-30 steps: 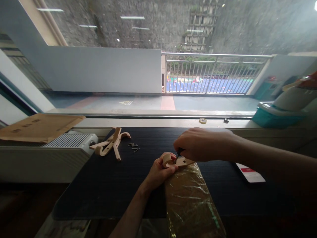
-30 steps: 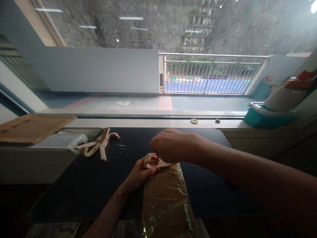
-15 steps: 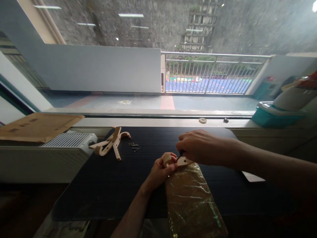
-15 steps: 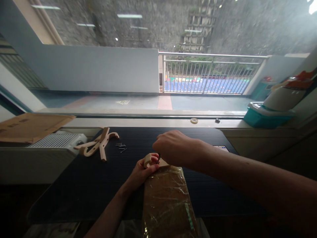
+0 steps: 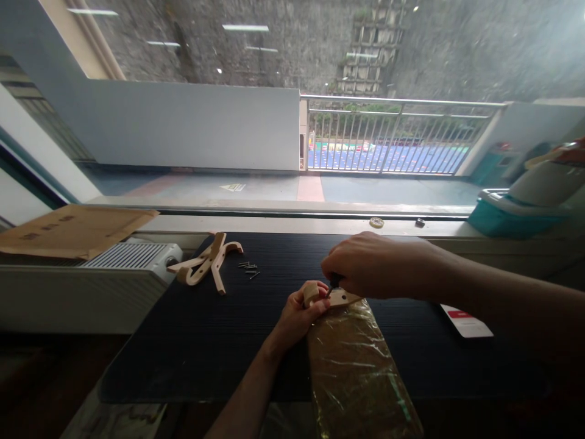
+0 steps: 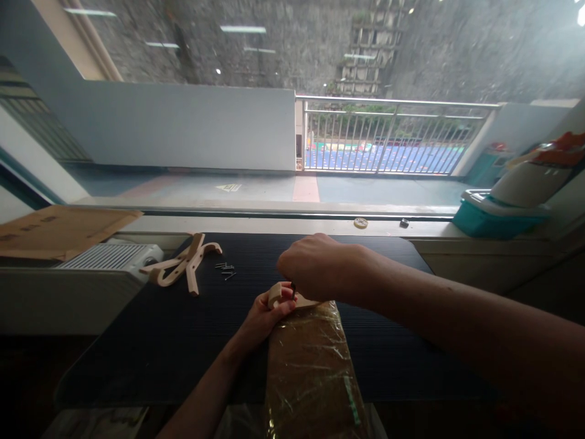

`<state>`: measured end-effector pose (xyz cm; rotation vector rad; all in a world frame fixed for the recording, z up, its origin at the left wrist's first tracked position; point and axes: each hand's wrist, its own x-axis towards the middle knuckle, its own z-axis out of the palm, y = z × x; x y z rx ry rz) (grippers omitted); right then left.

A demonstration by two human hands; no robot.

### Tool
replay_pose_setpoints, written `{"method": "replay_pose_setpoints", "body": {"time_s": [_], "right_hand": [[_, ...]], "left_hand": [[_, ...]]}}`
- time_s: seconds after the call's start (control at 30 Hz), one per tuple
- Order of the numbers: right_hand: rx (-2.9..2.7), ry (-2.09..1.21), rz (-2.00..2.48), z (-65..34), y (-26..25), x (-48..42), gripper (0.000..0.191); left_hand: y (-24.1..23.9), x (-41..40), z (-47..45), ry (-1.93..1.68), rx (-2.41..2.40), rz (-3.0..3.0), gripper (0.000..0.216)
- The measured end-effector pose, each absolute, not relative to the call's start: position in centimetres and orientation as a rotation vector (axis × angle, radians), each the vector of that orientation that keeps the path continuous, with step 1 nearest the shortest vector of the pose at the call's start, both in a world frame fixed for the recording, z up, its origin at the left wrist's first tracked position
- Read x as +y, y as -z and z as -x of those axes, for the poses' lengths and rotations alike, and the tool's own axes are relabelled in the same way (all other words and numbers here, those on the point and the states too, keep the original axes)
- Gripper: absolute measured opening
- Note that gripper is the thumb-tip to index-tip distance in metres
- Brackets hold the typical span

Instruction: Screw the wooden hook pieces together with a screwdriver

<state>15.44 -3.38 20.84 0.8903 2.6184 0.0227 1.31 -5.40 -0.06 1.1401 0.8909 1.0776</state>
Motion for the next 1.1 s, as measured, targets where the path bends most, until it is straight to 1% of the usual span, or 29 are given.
{"method": "replay_pose_setpoints", "body": {"time_s": [0.17, 0.43, 0.67, 0.8, 0.93, 1.1], "right_hand": [[2.613, 0.007, -0.95, -15.7, -20.7, -3.5, 0.018], [2.628, 0.018, -1.05, -15.5, -21.0, -3.5, 0.021], [2.612, 0.086, -1.146, -16.0, -20.3, -2.7, 0.028], [2.666, 0.113, -1.109, -16.5, -20.8, -2.4, 0.028], [2.728, 0.176, -1.027, -16.5, -21.3, -2.7, 0.022], [2.773, 0.17, -0.99, -16.5, -21.0, -2.9, 0.02]], "left_hand": [[-0.2, -5.6, -1.1, -1.052, 0.877, -1.13, 0.031], [0.2, -5.5, -0.9, -1.029, 0.878, -1.148, 0.035], [-0.2, -5.5, -0.8, -1.045, 0.829, -1.171, 0.03], [0.0, -5.4, -0.8, -1.043, 0.823, -1.169, 0.029], [0.2, -5.5, -0.8, -1.039, 0.827, -1.134, 0.031], [0.1, -5.5, -0.9, -1.059, 0.847, -1.122, 0.029]]}}
